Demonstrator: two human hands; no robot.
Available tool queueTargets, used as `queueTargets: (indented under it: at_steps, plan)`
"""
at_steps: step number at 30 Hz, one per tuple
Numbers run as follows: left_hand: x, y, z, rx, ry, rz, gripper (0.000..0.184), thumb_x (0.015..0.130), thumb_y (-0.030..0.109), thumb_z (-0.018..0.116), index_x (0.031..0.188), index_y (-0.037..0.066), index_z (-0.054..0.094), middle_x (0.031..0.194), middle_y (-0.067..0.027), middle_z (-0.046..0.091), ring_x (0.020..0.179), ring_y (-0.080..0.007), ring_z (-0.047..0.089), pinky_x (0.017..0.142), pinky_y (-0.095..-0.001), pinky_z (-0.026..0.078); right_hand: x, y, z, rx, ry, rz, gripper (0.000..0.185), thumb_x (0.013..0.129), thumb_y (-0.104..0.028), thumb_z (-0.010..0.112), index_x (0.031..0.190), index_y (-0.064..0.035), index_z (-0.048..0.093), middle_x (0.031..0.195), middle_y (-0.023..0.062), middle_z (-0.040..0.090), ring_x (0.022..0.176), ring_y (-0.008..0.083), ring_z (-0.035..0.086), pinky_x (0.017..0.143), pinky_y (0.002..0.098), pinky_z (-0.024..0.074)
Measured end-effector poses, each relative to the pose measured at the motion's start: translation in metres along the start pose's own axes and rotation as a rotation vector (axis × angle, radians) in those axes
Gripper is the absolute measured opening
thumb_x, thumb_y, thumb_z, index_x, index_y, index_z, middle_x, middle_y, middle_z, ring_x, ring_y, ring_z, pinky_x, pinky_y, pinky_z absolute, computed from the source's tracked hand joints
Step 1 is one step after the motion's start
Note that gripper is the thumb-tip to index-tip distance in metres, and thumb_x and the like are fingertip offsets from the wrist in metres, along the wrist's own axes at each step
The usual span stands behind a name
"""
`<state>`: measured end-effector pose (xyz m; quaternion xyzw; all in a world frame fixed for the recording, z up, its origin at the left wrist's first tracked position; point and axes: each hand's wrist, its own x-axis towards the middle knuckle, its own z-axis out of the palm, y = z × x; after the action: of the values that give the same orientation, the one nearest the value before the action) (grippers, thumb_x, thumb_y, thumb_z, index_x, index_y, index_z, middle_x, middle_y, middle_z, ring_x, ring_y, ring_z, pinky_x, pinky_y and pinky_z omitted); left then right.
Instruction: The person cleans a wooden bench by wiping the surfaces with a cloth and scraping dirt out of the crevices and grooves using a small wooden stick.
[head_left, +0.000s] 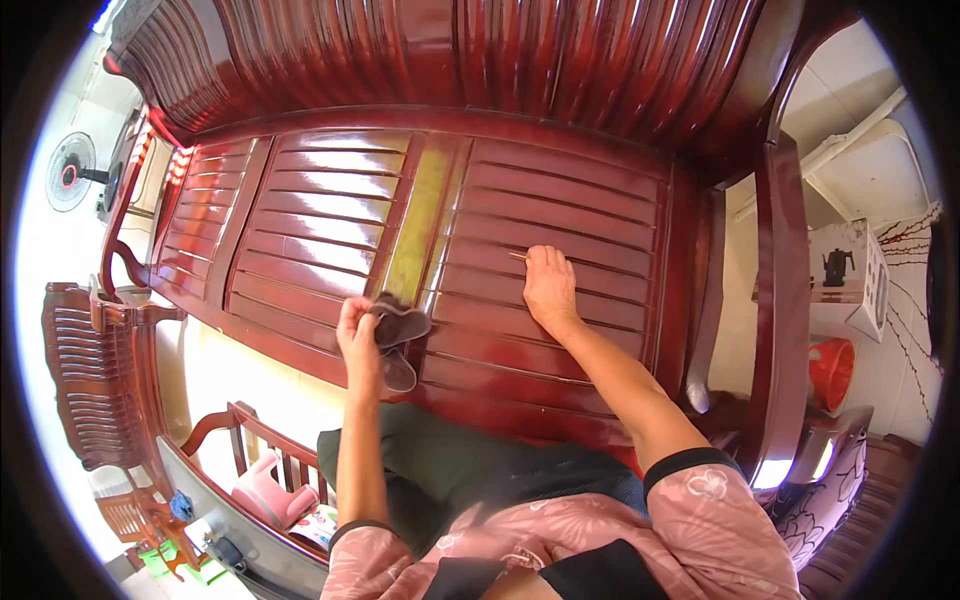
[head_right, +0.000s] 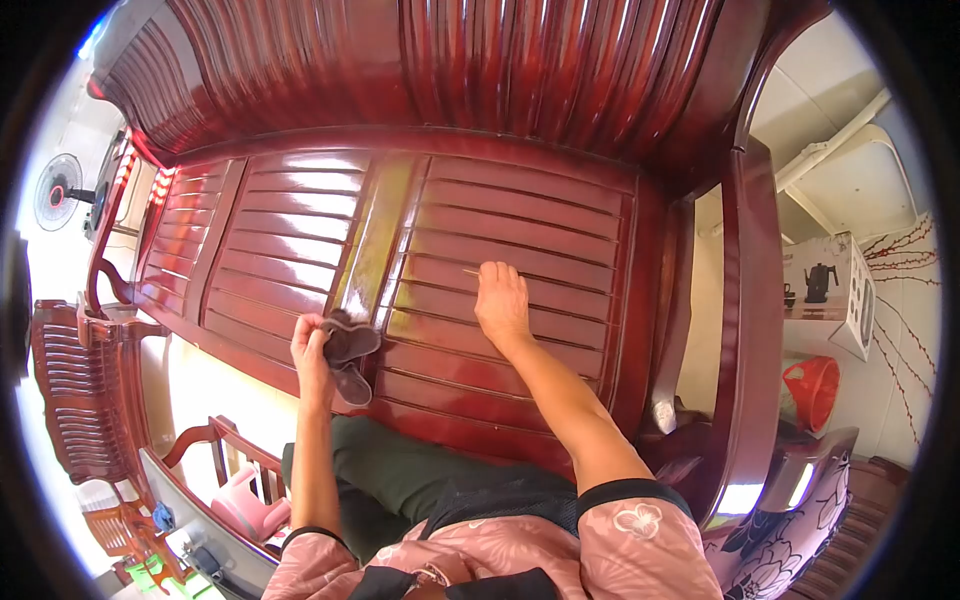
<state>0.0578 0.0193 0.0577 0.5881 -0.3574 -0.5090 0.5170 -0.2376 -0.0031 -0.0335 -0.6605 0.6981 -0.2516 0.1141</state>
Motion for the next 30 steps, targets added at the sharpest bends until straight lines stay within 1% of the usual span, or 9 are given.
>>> queueTargets:
  at_steps: [5, 9, 10, 13, 14, 17, 18, 21, 30]
  plan:
    - [-0.024, 0.039, 0.071, -0.483, -0.012, 0.001, 0.019, 0.088, 0.000, 0.051, 0.104, 0.010, 0.056, 0.094, 0.0011, 0.061, 0.082, -0.0074, 0.057, 0.070, -0.0227, 0.047, 0.000, -0.001, -0.001, 0.015, 0.022, 0.001, 0.007, 0.092, -0.012, 0.054, 0.098, -0.0070, 0.054, 0.095, 0.0134, 0.059, 0.094, 0.0339, 0.057, 0.083, 0.0460, 0.0445]
    - [-0.037, 0.054, 0.083, -0.581, -0.059, 0.040, 0.020, 0.092, 0.003, 0.054, 0.111, 0.010, 0.053, 0.101, -0.0017, 0.062, 0.090, -0.0114, 0.060, 0.079, -0.0291, 0.051, -0.001, 0.003, 0.006, 0.025, 0.065, -0.017, 0.008, 0.092, -0.012, 0.055, 0.098, -0.0063, 0.055, 0.095, 0.0146, 0.060, 0.093, 0.0343, 0.057, 0.082, 0.0466, 0.0446]
    - [-0.030, 0.038, 0.075, -0.498, -0.091, 0.028, 0.019, 0.093, 0.003, 0.056, 0.111, 0.009, 0.055, 0.103, -0.0026, 0.062, 0.093, -0.0129, 0.060, 0.083, -0.0290, 0.049, -0.001, 0.004, 0.007, 0.032, 0.059, -0.015, 0.008, 0.092, -0.012, 0.055, 0.098, -0.0060, 0.055, 0.095, 0.0149, 0.060, 0.093, 0.0346, 0.057, 0.082, 0.0467, 0.0446]
    - [-0.017, -0.022, 0.041, 0.507, 0.053, 0.072, 0.021, 0.092, 0.013, 0.065, 0.109, 0.004, 0.056, 0.105, -0.0099, 0.061, 0.094, -0.0195, 0.059, 0.086, -0.0316, 0.047, 0.000, 0.002, 0.007, 0.038, 0.041, -0.005, 0.010, 0.092, -0.013, 0.055, 0.098, -0.0055, 0.055, 0.095, 0.0155, 0.060, 0.093, 0.0352, 0.057, 0.082, 0.0469, 0.0446]
    - [-0.014, -0.035, 0.029, 0.598, 0.046, 0.052, 0.031, 0.090, 0.020, 0.068, 0.113, 0.004, 0.055, 0.110, -0.0137, 0.058, 0.105, -0.0271, 0.057, 0.093, -0.0408, 0.045, 0.000, 0.001, 0.005, 0.029, 0.031, -0.001, 0.010, 0.092, -0.013, 0.055, 0.098, -0.0053, 0.055, 0.095, 0.0156, 0.060, 0.093, 0.0353, 0.057, 0.082, 0.0469, 0.0445]
    - [-0.017, -0.028, 0.025, 1.070, 0.239, 0.171, 0.038, 0.088, 0.024, 0.070, 0.117, 0.004, 0.054, 0.123, -0.0169, 0.055, 0.120, -0.0344, 0.050, 0.099, -0.0518, 0.039, 0.002, 0.001, 0.003, 0.010, 0.023, 0.001, 0.010, 0.091, -0.013, 0.055, 0.098, -0.0052, 0.055, 0.096, 0.0158, 0.060, 0.094, 0.0355, 0.057, 0.082, 0.0469, 0.0442]
    - [-0.007, -0.048, 0.012, 1.116, 0.292, 0.225, 0.043, 0.089, 0.029, 0.069, 0.120, 0.005, 0.053, 0.135, -0.0194, 0.050, 0.131, -0.0393, 0.040, 0.102, -0.0599, 0.033, 0.000, 0.001, 0.003, 0.007, 0.019, 0.000, 0.010, 0.091, -0.013, 0.055, 0.098, -0.0052, 0.055, 0.096, 0.0158, 0.060, 0.094, 0.0356, 0.057, 0.082, 0.0469, 0.0442]
    - [0.018, -0.070, 0.004, 1.307, 0.423, 0.235, 0.055, 0.093, 0.038, 0.064, 0.135, 0.007, 0.049, 0.150, -0.0226, 0.038, 0.143, -0.0382, 0.028, 0.109, -0.0606, 0.024, 0.000, 0.000, 0.002, -0.007, 0.007, -0.005, 0.010, 0.090, -0.011, 0.055, 0.098, -0.0053, 0.055, 0.097, 0.0158, 0.059, 0.095, 0.0356, 0.056, 0.083, 0.0470, 0.0439]
    - [0.021, -0.066, 0.010, 1.378, 0.419, 0.139, 0.059, 0.095, 0.046, 0.057, 0.140, 0.010, 0.046, 0.154, -0.0218, 0.034, 0.145, -0.0367, 0.024, 0.111, -0.0589, 0.021, -0.002, 0.009, 0.003, 0.041, 0.053, -0.064, 0.008, 0.090, -0.010, 0.058, 0.097, -0.0059, 0.058, 0.094, 0.0145, 0.061, 0.092, 0.0356, 0.059, 0.080, 0.0471, 0.0468]
